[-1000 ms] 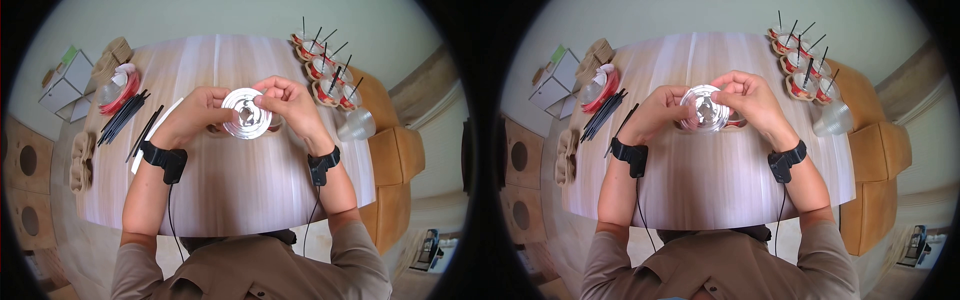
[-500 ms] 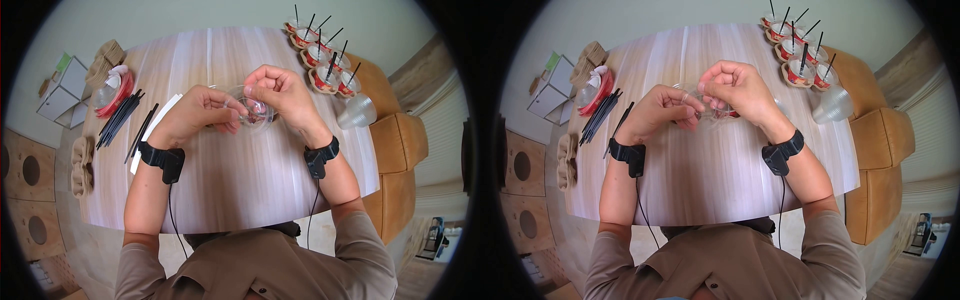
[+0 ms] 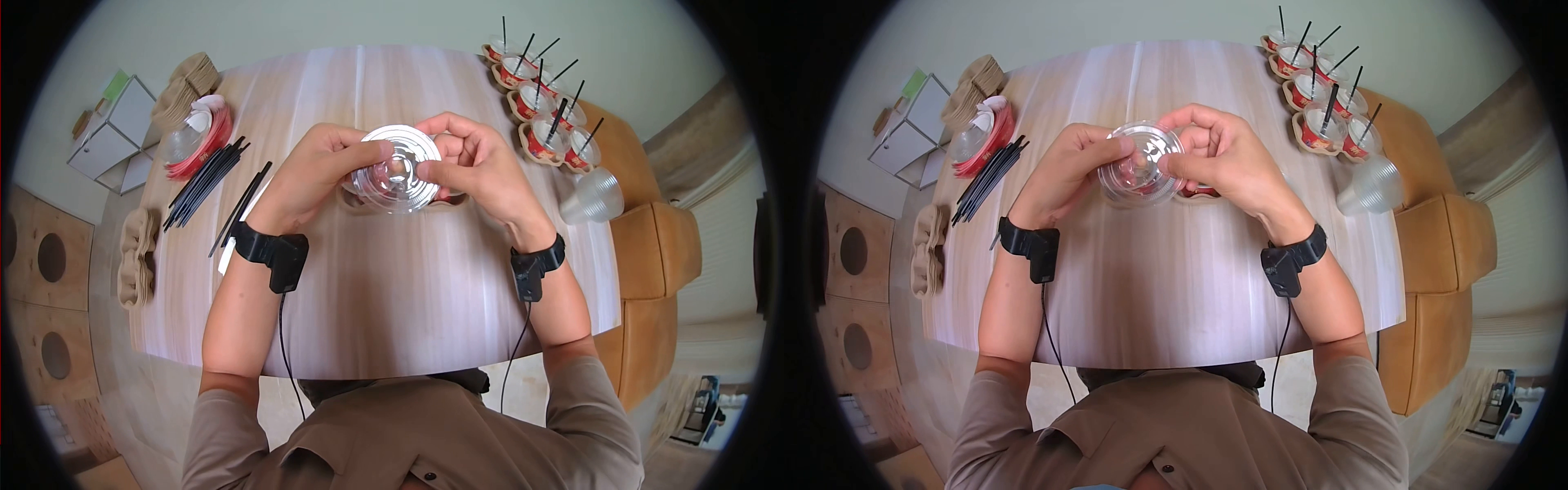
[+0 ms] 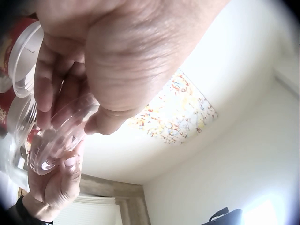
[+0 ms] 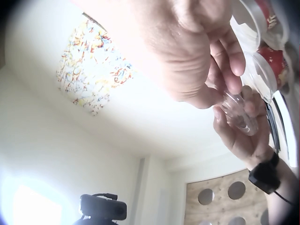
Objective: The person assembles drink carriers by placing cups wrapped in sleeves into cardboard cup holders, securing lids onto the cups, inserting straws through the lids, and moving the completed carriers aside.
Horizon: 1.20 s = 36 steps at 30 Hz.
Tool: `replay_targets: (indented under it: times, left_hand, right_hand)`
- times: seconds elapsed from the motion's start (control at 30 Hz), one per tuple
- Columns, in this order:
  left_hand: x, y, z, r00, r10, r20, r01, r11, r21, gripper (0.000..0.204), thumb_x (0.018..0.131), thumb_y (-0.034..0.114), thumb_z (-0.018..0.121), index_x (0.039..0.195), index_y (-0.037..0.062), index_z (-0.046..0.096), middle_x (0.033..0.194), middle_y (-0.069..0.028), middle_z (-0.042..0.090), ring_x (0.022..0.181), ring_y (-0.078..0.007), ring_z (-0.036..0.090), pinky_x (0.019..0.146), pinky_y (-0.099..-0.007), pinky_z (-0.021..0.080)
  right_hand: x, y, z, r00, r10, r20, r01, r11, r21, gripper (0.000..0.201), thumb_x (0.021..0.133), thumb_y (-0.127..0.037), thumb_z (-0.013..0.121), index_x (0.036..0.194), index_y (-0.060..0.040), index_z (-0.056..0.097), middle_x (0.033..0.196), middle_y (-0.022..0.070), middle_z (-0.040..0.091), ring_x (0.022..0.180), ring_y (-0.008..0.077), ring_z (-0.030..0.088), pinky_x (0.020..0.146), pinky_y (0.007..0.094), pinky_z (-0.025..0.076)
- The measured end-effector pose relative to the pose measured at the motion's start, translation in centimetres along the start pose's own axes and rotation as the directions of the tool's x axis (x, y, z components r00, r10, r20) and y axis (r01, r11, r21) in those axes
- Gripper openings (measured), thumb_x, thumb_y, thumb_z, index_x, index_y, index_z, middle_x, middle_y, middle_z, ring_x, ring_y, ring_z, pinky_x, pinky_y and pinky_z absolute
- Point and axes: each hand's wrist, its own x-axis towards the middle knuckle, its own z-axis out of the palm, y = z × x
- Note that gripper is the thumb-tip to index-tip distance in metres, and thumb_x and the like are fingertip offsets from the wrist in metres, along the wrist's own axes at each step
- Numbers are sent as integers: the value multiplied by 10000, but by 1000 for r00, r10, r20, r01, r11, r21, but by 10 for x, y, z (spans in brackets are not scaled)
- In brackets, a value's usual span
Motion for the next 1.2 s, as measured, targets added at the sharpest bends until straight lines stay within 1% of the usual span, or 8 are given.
replay_targets:
  times: [0.07,0.17,0.33,0.5,0.8,0.93,1.07,1.2]
  left_hand:
    - [0,2,-1,1000,4,-5,-4,1000,10,329,1106,282,734,1035,-18,849,908,-44,801,858,-108,707,852,-283,554]
    - [1,2,-3,1000,9,0,-9,1000,24,340,1107,297,743,1027,-14,853,895,-42,797,851,-105,706,845,-277,550]
    - [0,1,-3,1000,-1,-16,1,999,38,348,1106,312,755,1034,-13,857,875,-44,793,832,-106,706,835,-275,548]
    - [2,-2,-6,1000,27,14,-27,999,35,353,1108,324,757,1038,-6,861,860,-46,790,816,-112,708,815,-287,549]
    - [2,-2,-7,1000,29,10,-29,997,75,358,1109,335,755,1030,3,865,835,-44,782,806,-116,706,801,-284,534]
    - [0,4,-6,1000,16,10,-17,995,100,389,1122,365,730,1040,13,872,830,-38,785,798,-106,700,784,-272,520]
    - [-1,5,-4,1000,8,11,-9,997,76,435,1140,408,690,1064,27,888,827,-26,790,773,-87,676,750,-256,492]
    - [-2,7,-3,1000,11,13,-12,997,82,456,1146,423,679,1075,27,892,824,-17,790,762,-77,663,740,-250,477]
  right_hand:
    - [2,7,1,1000,-15,13,15,1000,16,374,987,-4,820,1335,-11,683,932,-6,792,755,59,722,668,230,580]
    - [1,4,2,1000,11,20,-12,1000,6,354,988,0,820,1310,-24,676,952,-5,796,767,61,727,681,231,592]
    - [1,6,1,1000,-6,25,6,1000,14,330,995,-12,818,1294,-28,679,939,-7,791,770,65,729,677,229,588]
    - [0,5,0,1000,-10,28,10,1000,2,317,1006,-19,806,1296,-25,678,928,-3,787,778,74,736,673,227,582]
    - [-5,-1,4,1000,-2,13,2,1000,-21,311,1015,-21,792,1305,-23,680,920,-1,784,786,78,743,673,229,583]
    - [-5,0,1,1000,-14,12,14,1000,-25,256,1012,-15,795,1240,-38,681,910,-13,776,774,59,723,670,230,575]
    - [-4,0,1,999,-34,-8,34,999,-34,212,1007,-11,801,1174,-56,677,898,-30,764,761,39,698,663,230,561]
    - [-2,4,-2,999,-41,-3,41,999,-33,208,1008,-14,805,1169,-60,682,893,-35,761,759,37,695,663,228,556]
